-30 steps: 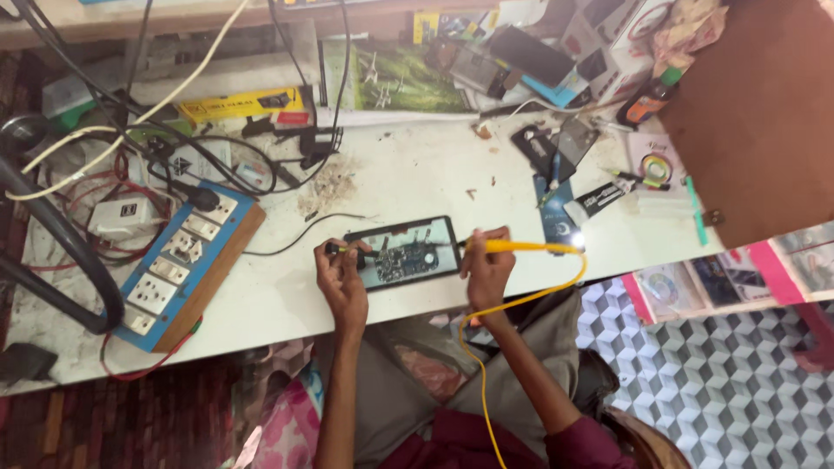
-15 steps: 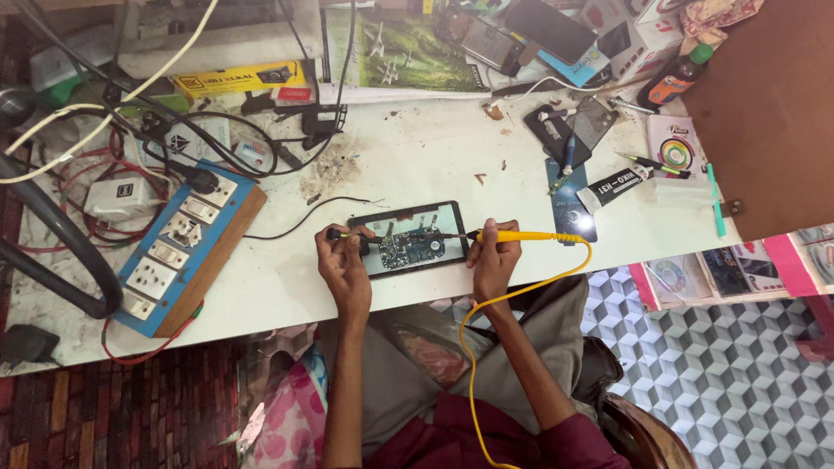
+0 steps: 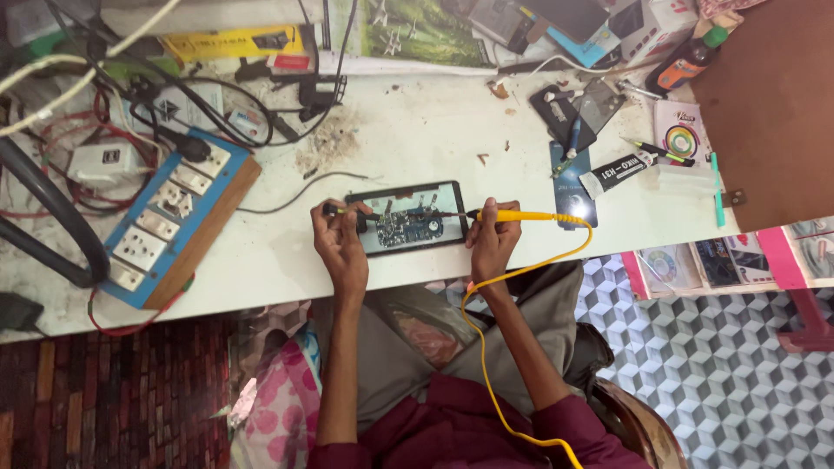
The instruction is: The person uses a soldering iron and a probe to work on a circuit board placed on a tablet. They repeatedly apply heat and test connections across different points on the board.
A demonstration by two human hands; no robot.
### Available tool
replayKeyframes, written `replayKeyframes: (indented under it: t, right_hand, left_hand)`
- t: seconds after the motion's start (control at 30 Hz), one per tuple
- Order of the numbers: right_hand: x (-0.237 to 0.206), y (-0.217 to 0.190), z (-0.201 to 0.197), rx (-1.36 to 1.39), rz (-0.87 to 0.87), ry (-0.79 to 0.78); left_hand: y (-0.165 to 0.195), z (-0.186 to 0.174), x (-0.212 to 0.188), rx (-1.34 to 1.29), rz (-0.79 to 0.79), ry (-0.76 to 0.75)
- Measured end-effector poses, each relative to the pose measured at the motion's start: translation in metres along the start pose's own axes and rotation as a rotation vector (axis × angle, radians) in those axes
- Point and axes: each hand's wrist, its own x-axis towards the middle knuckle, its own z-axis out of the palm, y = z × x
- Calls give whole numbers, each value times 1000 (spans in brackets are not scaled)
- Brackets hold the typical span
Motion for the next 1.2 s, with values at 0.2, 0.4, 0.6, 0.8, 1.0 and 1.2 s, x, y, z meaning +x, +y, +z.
replayKeyframes:
  t: [0.2, 0.4, 0.6, 0.8, 1.0, 1.2]
  right_hand:
    - [2, -2, 3, 1, 9, 0]
    - [3, 0, 1, -24, 20, 8]
    - [3, 3, -1, 12, -8, 25]
    - [4, 4, 0, 59, -4, 49]
    - [2, 3, 0, 4, 2, 7]
    - [2, 4, 0, 12, -5, 7]
  left_hand:
    - [0, 1, 1, -24, 3, 7]
    - [-1, 1, 4, -9, -13, 10]
    - [0, 1, 4, 15, 5, 12]
    - [1, 1, 6, 24, 2, 7]
    - [0, 0, 4, 28, -6, 3]
    - [2, 1, 5, 34, 3, 6]
